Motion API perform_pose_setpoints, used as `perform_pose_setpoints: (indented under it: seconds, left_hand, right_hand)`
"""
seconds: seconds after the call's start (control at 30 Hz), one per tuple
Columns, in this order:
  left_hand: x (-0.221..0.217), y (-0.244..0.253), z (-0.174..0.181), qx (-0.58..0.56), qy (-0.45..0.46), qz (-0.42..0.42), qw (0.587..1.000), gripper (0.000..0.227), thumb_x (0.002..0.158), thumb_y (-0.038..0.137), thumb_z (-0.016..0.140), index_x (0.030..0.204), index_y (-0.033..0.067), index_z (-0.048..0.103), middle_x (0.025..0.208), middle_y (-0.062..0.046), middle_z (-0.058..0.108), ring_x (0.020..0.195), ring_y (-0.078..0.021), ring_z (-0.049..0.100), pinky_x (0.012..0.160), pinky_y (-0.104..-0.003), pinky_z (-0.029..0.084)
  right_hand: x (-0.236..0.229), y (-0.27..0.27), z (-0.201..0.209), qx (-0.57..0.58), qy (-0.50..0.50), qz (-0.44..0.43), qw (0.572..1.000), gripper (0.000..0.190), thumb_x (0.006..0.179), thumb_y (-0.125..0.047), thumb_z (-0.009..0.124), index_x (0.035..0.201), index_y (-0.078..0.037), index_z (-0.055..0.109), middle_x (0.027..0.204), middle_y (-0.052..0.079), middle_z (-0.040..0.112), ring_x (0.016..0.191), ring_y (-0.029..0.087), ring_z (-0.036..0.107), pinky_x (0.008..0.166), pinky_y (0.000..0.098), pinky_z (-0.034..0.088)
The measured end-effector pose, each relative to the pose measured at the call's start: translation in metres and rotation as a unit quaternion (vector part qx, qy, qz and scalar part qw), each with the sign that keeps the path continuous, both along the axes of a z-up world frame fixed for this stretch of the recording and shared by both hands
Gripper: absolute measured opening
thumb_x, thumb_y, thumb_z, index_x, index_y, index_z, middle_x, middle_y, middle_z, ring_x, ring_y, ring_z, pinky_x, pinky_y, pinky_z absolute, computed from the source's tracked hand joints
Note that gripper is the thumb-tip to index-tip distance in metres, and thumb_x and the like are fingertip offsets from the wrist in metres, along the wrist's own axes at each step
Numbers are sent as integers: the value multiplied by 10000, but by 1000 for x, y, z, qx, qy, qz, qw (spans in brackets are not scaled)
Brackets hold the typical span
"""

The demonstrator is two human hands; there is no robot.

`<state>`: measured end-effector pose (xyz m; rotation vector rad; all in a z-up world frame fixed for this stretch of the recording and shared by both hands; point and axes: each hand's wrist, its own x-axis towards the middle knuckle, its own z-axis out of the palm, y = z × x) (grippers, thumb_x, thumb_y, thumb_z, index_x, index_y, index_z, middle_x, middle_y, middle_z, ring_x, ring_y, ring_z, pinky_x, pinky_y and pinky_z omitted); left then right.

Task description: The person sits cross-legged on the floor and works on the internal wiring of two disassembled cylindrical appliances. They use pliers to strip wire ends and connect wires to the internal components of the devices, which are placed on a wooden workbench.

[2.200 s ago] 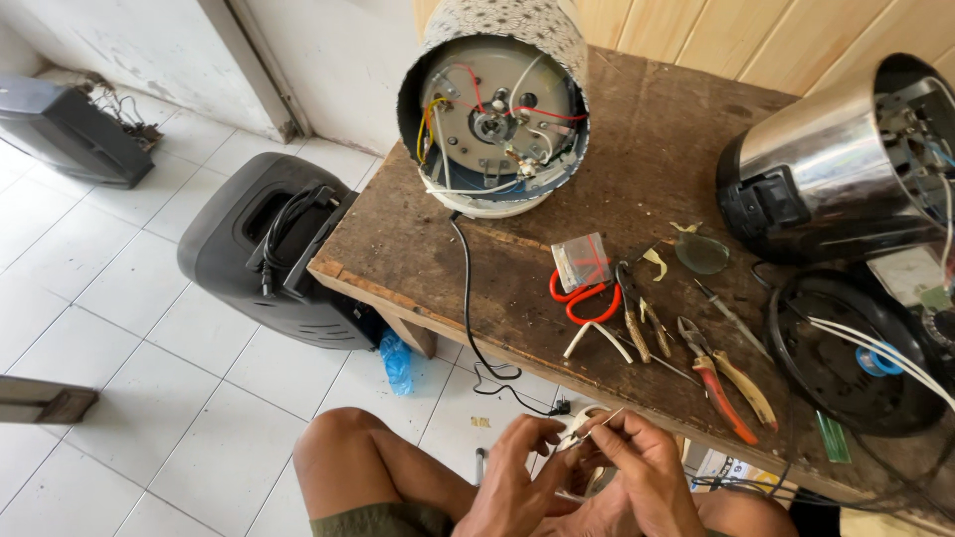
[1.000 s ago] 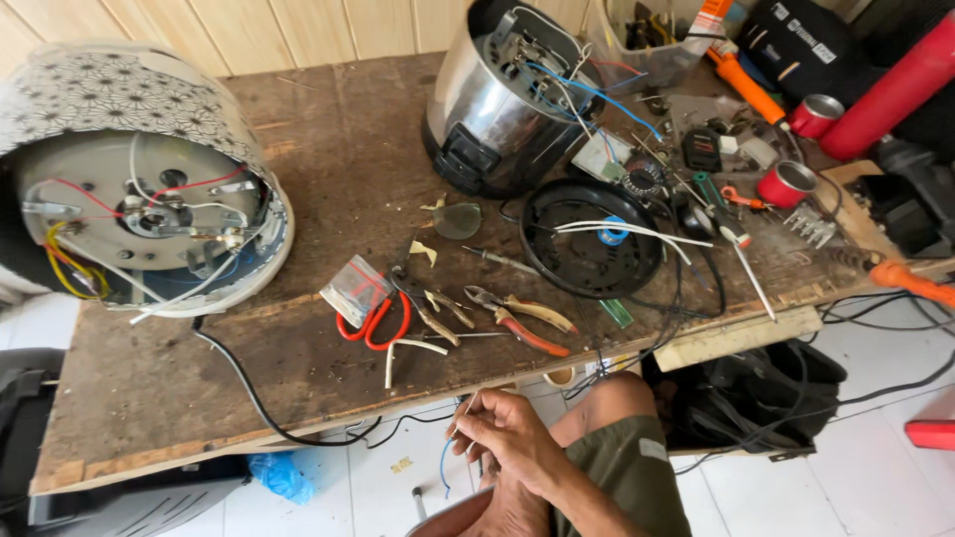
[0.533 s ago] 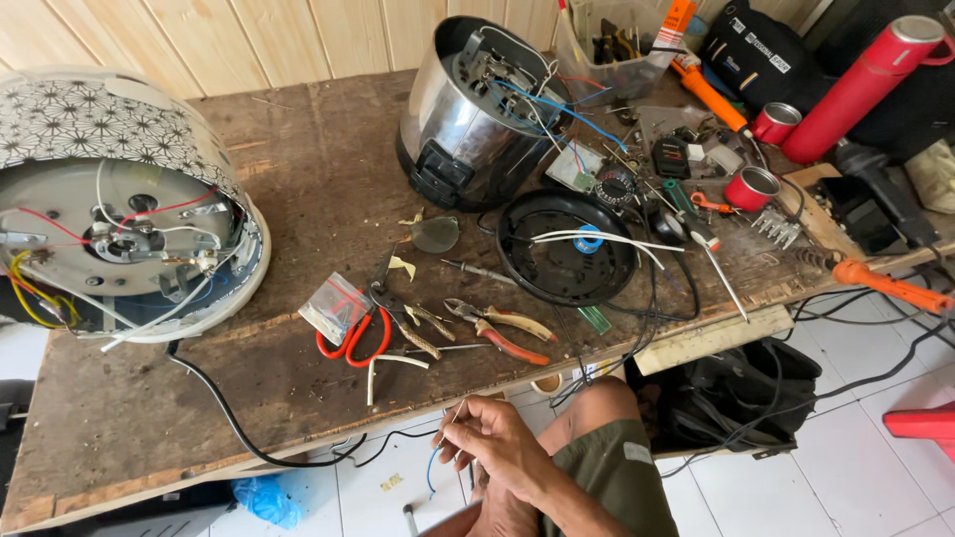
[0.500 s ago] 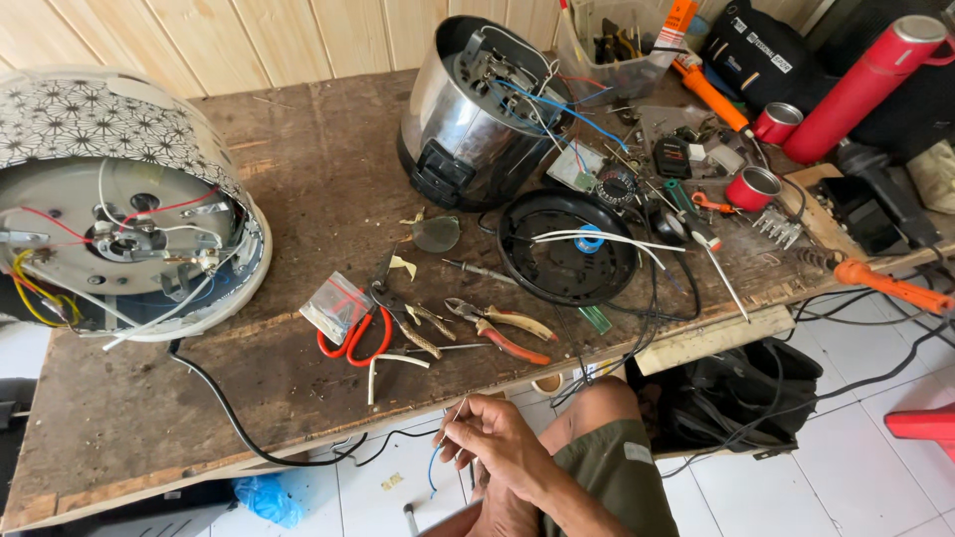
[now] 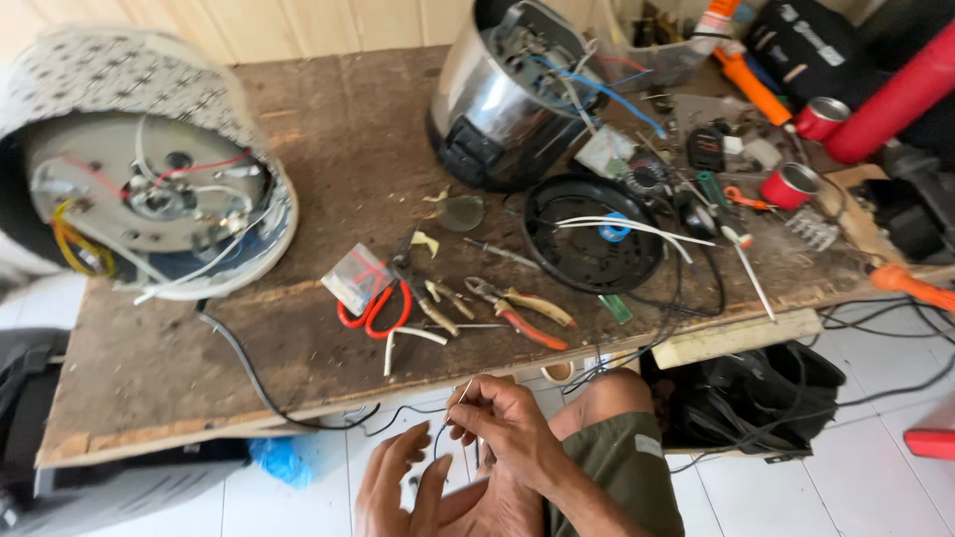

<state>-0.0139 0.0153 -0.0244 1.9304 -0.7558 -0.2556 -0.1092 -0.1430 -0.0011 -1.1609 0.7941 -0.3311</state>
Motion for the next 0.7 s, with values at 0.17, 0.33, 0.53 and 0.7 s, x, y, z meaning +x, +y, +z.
perform_pose_setpoints:
  seconds: [0.17, 0.33, 0.53, 0.7]
  left_hand:
    - [4, -2, -2, -60, 61, -4, 996, 99, 950, 178, 796, 983, 134, 879, 884, 20, 864, 793, -99, 797, 728, -268, 613]
    - [10, 4, -1, -29, 85, 3, 996, 97, 934, 240, 829, 976, 161, 865, 932, 47, 831, 838, -101, 768, 783, -282, 600]
    - [12, 7, -1, -74, 80, -35, 993, 102, 982, 171, 804, 894, 121, 816, 877, 33, 796, 807, -100, 710, 776, -281, 558]
    - [12, 9, -10, -57, 76, -43, 995, 145, 976, 192, 816, 854, 134, 767, 848, 47, 780, 803, -129, 668, 781, -319, 530]
  right_hand:
    - [-1, 10, 4, -60, 4, 44, 997, 79, 1010, -178, 780, 979, -105, 781, 831, 27, 749, 767, 104, 673, 502, 278, 515]
    - [6, 16, 10, -73, -26, 55, 996, 94, 1018, -144, 749, 947, -85, 768, 915, 16, 772, 823, 120, 670, 669, 297, 541]
    - [8, 19, 4, -85, -80, 69, 991, 108, 1031, -123, 742, 960, -44, 763, 935, 47, 762, 854, 139, 673, 811, 296, 595]
    - [8, 20, 3, -108, -58, 59, 991, 105, 1018, -127, 741, 975, -42, 786, 932, 58, 805, 885, 138, 737, 855, 283, 600]
